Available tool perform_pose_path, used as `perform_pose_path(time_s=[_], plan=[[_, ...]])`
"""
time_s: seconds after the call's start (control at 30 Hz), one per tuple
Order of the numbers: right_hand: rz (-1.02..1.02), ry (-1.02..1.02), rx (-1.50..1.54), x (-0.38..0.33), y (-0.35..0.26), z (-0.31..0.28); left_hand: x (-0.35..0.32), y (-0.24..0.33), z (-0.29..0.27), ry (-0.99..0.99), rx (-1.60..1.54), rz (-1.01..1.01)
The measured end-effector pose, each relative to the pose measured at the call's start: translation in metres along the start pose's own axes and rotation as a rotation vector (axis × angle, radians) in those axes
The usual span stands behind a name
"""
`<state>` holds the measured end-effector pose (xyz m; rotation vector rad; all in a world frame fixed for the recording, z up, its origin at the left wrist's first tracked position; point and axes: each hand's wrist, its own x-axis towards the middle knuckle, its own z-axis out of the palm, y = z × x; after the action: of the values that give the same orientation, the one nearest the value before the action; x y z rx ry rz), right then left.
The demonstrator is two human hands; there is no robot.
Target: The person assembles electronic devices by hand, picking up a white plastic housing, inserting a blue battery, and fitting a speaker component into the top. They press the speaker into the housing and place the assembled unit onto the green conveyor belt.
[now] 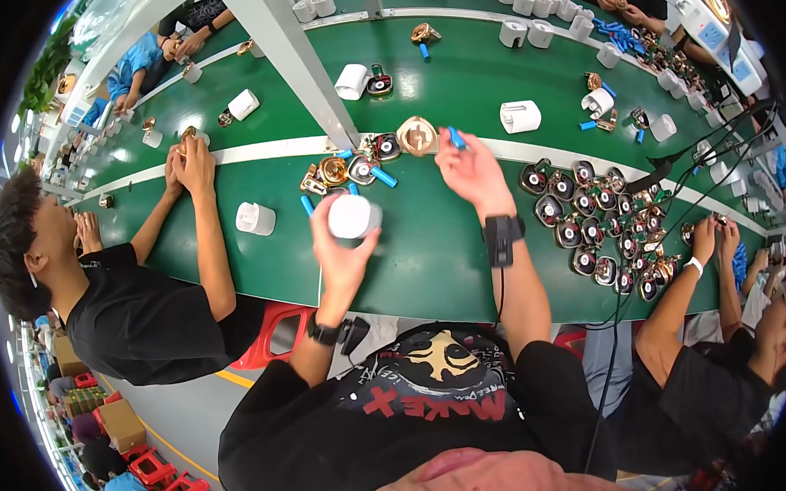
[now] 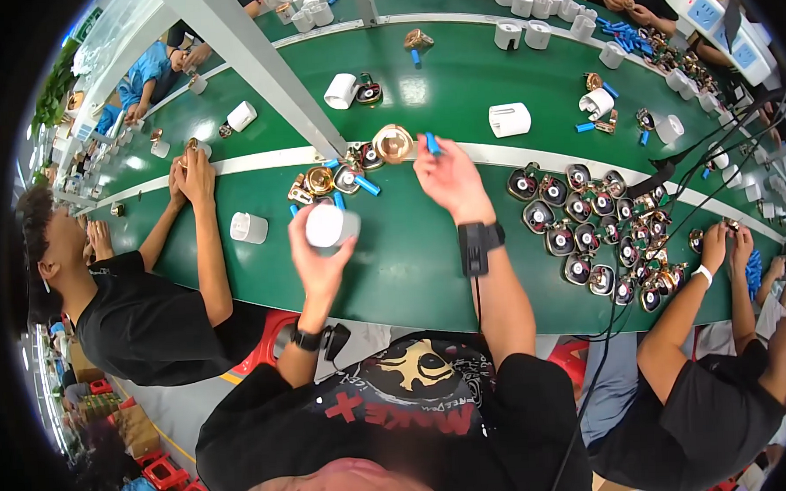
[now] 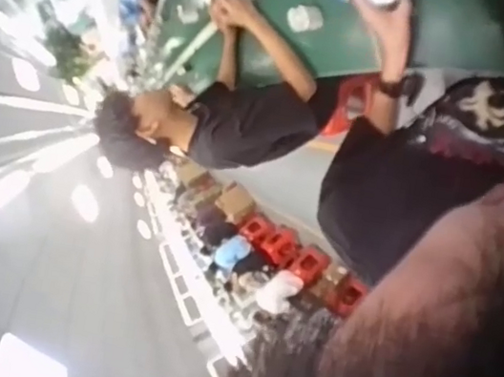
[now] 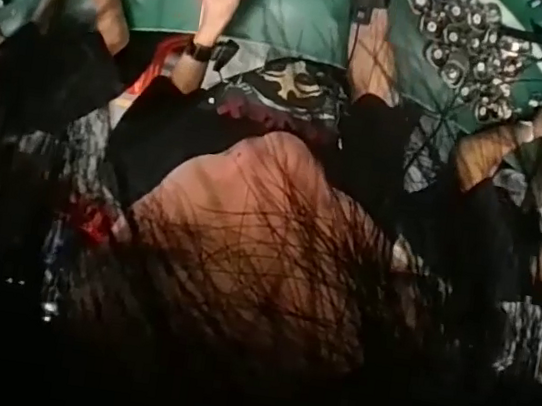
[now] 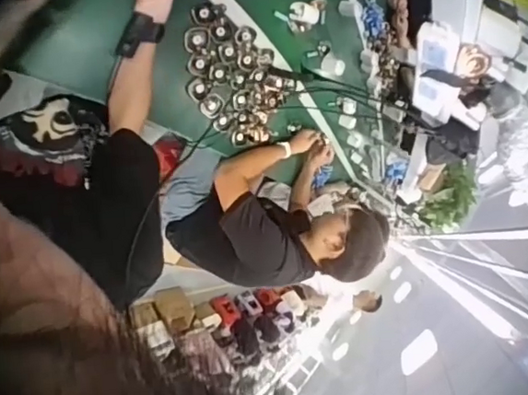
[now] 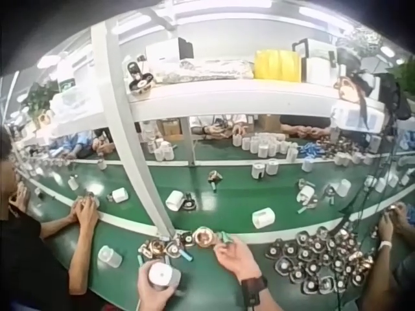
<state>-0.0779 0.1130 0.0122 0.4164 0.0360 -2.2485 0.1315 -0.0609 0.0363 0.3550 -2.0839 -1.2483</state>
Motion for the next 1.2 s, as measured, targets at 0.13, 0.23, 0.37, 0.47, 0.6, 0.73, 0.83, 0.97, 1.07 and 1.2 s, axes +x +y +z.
perform_pose_path(time_s=[0.13, 0.23, 0.37, 0.47, 0.6, 0.73, 0.83, 0.97, 1.07, 1.2], plan=[[0.039, -0.046, 0.091, -0.018, -0.004, -0.029, 0.033, 0.008, 0.058, -0.260, -0.041, 0.081], [-0.003, -0.077, 0.149, -0.033, -0.016, -0.043, 0.047, 0.021, 0.086, -0.406, -0.141, -0.004], [-0.104, -0.105, 0.218, -0.036, -0.031, -0.045, 0.072, 0.023, 0.117, -0.398, -0.420, -0.056], [-0.224, -0.042, 0.107, -0.028, -0.026, -0.045, 0.096, 0.020, 0.126, -0.504, -1.075, -0.586], [-0.290, -0.069, 0.024, -0.030, -0.015, -0.041, 0.103, 0.015, 0.136, -0.623, -1.591, -0.730], [-0.313, -0.015, -0.032, -0.042, -0.008, -0.021, 0.091, 0.002, 0.136, -0.819, -1.439, -0.567], [-0.650, -0.111, -0.344, -0.049, -0.007, -0.018, 0.084, -0.008, 0.131, -0.809, -1.205, -0.446], [-1.125, 0.041, -0.794, -0.058, -0.005, -0.003, 0.077, -0.017, 0.141, -0.643, -0.823, -0.086], [-1.223, 0.082, -0.956, -0.057, 0.004, 0.000, 0.070, -0.003, 0.145, -0.492, -0.491, 0.131], [-1.262, 0.065, -1.065, -0.043, 0.018, -0.009, 0.069, 0.004, 0.141, -0.291, -0.026, 0.295]])
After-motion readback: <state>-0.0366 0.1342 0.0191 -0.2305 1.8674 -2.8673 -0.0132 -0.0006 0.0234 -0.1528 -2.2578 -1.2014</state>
